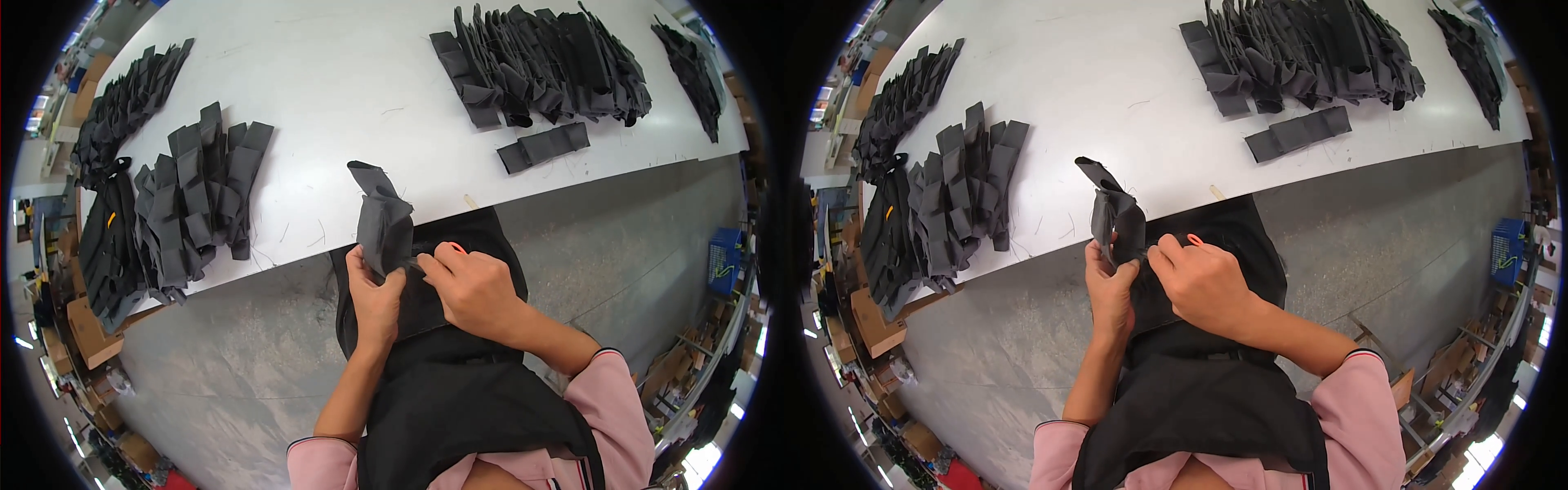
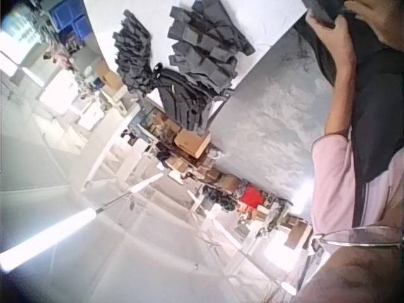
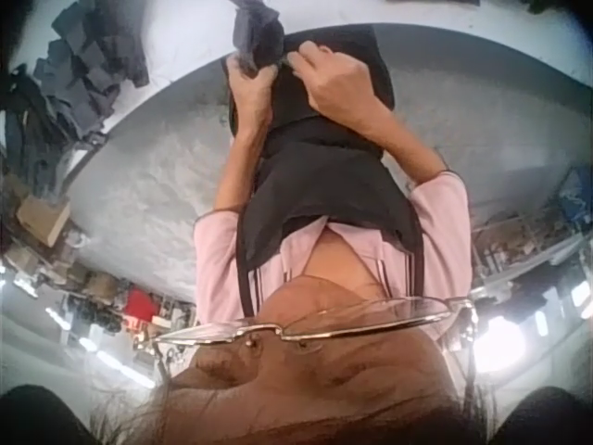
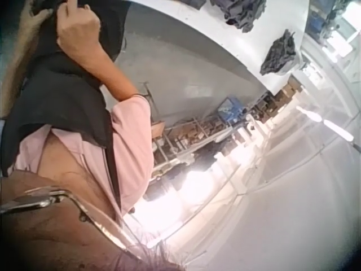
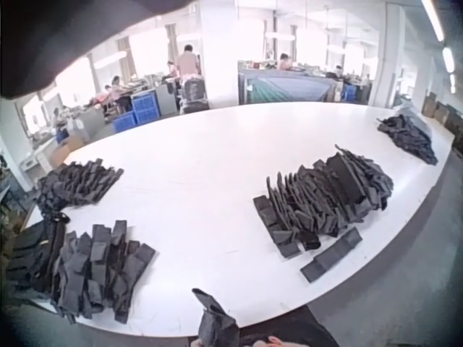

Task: Sorting, stacking, and trimming threads from black fabric straps in a manufacturing workshop.

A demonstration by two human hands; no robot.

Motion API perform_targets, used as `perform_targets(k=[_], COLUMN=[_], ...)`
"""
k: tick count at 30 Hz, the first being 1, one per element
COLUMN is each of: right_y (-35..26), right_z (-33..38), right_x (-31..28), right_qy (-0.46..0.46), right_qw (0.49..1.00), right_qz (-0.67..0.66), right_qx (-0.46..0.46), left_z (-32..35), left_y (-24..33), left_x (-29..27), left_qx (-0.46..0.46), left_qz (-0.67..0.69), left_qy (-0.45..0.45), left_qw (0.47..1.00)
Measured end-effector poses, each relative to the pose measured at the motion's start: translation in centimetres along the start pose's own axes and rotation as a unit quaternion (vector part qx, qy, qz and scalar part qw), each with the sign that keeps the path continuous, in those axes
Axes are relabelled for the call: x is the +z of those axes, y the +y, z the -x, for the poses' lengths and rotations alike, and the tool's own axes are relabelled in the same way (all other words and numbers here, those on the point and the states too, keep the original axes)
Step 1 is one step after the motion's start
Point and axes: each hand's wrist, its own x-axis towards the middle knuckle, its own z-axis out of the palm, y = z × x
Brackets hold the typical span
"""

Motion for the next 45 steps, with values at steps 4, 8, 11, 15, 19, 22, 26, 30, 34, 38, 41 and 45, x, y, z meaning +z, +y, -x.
perform_targets(k=[4,8,11,15,19,22,26,30,34,38,41,45], right_y=[0.2,0.3,0.3,0.3,0.3,0.4,-0.1,0.0,1.1,1.0,0.2,-0.6], right_z=[0.5,1.1,1.0,0.4,0.2,0.6,0.7,0.5,0.0,-0.4,-1.8,-1.6], right_x=[0.2,0.1,0.4,0.3,0.5,0.4,0.2,0.3,0.9,0.5,1.4,3.1], right_qy=[-0.008,0.013,0.021,0.003,0.004,0.017,0.029,-0.009,0.017,0.097,0.101,0.043], right_qw=[1.0,0.988,0.992,0.997,1.0,0.999,0.996,0.999,0.979,0.916,0.897,0.806], right_qz=[-0.011,-0.131,-0.097,-0.057,-0.027,-0.034,-0.059,-0.011,-0.168,-0.354,-0.4,-0.54], right_qx=[0.013,0.086,0.077,0.045,0.013,0.032,0.052,0.035,0.118,0.163,0.162,0.237], left_z=[0.1,-0.3,-0.3,-0.3,-0.3,-0.4,-0.4,-0.2,-0.7,-1.6,-1.6,-2.2], left_y=[0.1,-0.1,0.0,0.1,0.0,-0.2,-0.3,-0.1,0.3,1.0,1.1,1.6], left_x=[0.2,0.1,0.3,0.4,0.5,0.3,0.3,0.3,-0.7,-1.2,-1.6,-2.6], left_qx=[-0.01,-0.013,-0.009,-0.017,-0.001,-0.004,0.003,0.001,-0.104,-0.135,-0.091,-0.066], left_qz=[-0.013,-0.013,-0.003,-0.009,-0.019,-0.022,-0.025,-0.03,0.07,0.138,0.155,0.157], left_qy=[0.001,-0.002,0.009,0.001,0.001,0.006,0.009,0.003,-0.068,-0.111,-0.114,-0.152], left_qw=[1.0,1.0,1.0,1.0,1.0,1.0,1.0,1.0,0.99,0.975,0.977,0.974])
